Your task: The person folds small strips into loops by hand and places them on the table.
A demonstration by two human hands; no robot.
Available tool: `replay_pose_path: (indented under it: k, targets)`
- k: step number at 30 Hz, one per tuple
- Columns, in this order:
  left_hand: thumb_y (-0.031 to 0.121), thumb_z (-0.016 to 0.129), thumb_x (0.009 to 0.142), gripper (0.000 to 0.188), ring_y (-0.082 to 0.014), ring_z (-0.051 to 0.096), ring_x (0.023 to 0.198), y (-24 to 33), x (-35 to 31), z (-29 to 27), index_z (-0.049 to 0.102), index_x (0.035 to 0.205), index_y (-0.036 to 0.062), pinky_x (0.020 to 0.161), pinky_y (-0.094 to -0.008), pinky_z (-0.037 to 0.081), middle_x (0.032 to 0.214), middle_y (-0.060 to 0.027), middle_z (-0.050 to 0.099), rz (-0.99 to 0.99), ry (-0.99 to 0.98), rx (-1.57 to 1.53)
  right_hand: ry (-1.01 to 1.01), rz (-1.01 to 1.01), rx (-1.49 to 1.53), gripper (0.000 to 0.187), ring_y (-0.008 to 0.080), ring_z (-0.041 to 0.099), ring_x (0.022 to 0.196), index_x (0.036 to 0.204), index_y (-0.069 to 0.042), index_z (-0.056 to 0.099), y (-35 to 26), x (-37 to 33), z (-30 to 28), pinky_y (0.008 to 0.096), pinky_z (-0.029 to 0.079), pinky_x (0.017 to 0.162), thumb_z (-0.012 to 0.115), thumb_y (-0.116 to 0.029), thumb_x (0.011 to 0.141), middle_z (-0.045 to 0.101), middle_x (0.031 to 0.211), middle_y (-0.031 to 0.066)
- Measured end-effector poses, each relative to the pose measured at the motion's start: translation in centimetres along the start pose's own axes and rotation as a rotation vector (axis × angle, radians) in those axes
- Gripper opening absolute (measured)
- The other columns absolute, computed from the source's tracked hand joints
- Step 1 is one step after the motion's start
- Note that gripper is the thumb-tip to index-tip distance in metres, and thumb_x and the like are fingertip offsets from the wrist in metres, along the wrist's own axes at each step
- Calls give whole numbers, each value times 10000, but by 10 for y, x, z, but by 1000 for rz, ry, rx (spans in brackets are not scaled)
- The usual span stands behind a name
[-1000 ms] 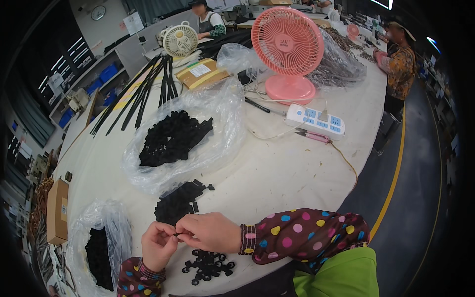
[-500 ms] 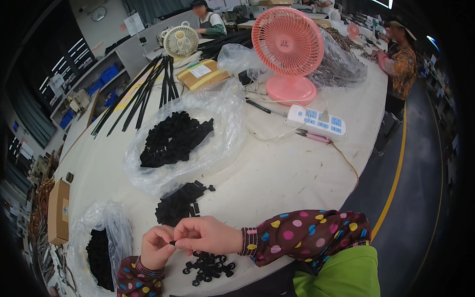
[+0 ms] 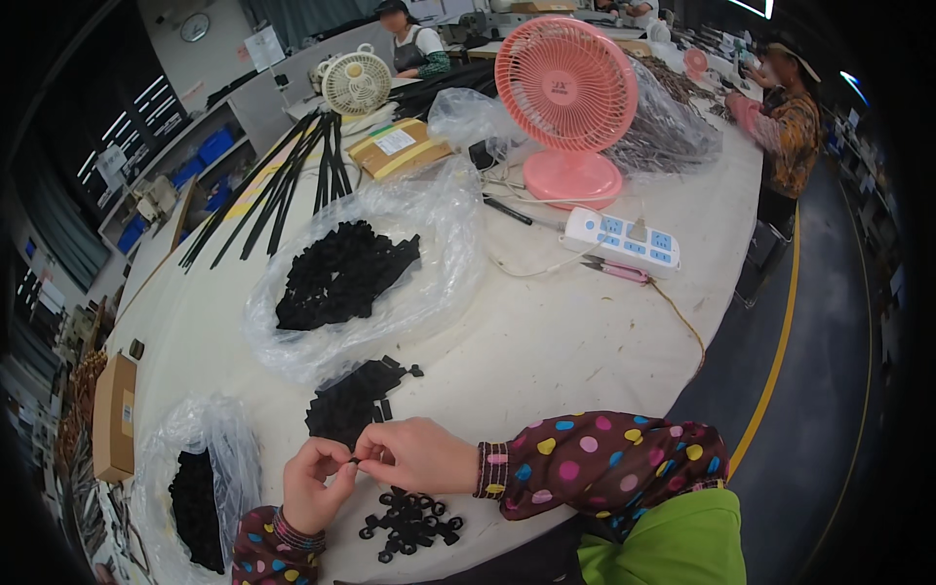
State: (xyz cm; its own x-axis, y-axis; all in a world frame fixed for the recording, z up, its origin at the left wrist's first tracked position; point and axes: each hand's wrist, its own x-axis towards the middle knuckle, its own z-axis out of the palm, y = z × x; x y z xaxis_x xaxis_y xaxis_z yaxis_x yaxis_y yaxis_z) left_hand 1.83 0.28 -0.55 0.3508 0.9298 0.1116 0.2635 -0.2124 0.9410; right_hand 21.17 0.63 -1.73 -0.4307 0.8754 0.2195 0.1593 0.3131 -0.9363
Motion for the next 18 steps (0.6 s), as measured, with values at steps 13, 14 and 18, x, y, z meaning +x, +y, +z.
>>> replay_pose_path:
  k: [13,14,18]
  targets:
    - [12,671,706,162,-127,623,748,2,1,-3,553,813,-19,725,-254,515,794,-81,612,73,-93,115,-50,-34,19,176,145,609,657,853,-32,541,-1,-1,1,250,480,566,629,-128,735,601,743,36]
    - [9,671,692,163,-140,625,738,5,1,-1,551,799,-15,704,-259,511,785,-89,614,132,-34,196,16,-143,-73,175,173,616,687,850,-33,519,-1,-2,4,263,476,573,617,-114,730,598,752,48]
    - [-7,662,669,165,-167,624,717,0,-1,4,538,778,-9,656,-266,499,781,-110,613,238,101,340,103,-352,-382,171,177,608,697,852,-45,510,1,-2,8,266,474,580,617,-110,736,588,775,48]
